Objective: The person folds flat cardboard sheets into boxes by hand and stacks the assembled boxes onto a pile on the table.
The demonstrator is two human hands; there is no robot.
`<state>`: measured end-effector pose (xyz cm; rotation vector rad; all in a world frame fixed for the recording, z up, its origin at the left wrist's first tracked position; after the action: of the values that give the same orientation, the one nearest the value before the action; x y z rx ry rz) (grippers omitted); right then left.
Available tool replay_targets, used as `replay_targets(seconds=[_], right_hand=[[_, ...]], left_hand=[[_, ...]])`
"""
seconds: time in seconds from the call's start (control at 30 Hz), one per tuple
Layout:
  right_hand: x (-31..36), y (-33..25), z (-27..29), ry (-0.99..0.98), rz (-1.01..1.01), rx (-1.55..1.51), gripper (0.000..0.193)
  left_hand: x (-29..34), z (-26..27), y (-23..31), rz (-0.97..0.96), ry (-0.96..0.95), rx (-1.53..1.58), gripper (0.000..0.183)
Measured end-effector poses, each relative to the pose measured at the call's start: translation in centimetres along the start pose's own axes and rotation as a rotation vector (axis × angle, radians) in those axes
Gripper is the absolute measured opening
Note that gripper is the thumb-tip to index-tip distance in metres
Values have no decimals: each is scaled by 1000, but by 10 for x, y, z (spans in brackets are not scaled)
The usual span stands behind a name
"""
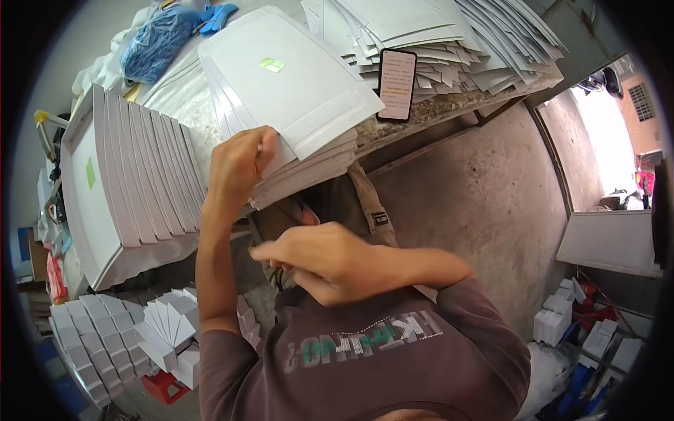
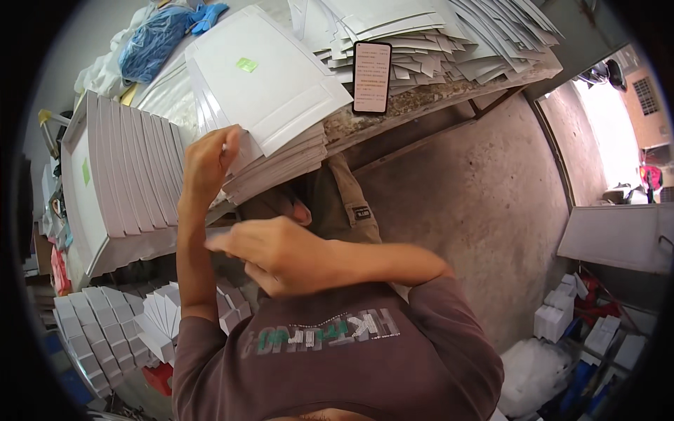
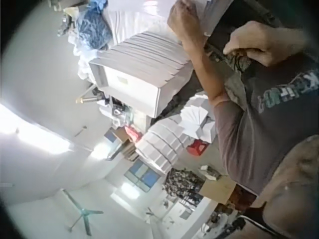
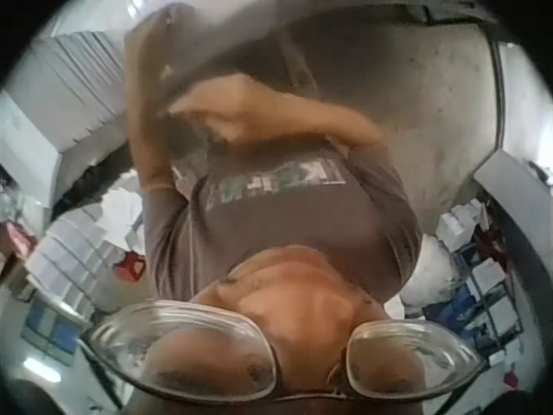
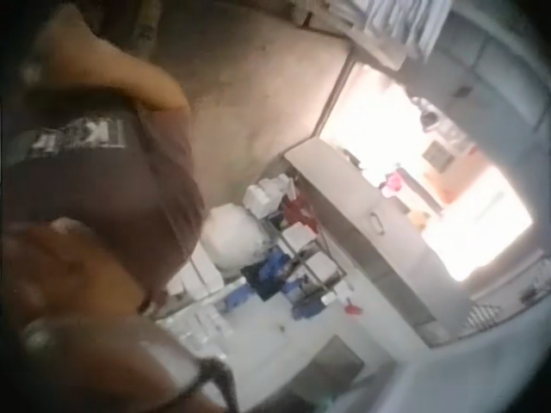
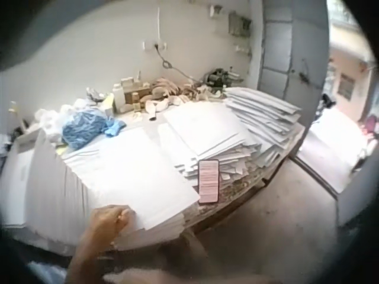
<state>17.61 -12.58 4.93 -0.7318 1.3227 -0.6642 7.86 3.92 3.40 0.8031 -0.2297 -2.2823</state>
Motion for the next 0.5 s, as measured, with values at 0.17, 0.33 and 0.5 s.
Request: replay_targets(seconds=[0.17, 0.33, 0.5], right_hand=[[33, 93, 33, 423, -480, -170, 45], [-21, 77, 115, 201, 206, 315, 46], [-27, 101, 105, 526, -562, -71, 41]], left_hand=[[11, 80, 33, -98, 354, 124, 12], [65, 65, -19, 1, 535, 558, 14], [50, 27, -9, -67, 291, -179, 31]])
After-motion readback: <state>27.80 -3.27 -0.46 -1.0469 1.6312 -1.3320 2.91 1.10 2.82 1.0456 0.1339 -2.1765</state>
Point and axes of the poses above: each hand's wrist, its own x-axis away from the middle knuckle, its own z-axis out of the back of the hand, y = z × x, the point moved 5 cm from there along -x, towards the middle knuckle, and after that the axes turned 7 degrees about y, right-handed, at the moved point
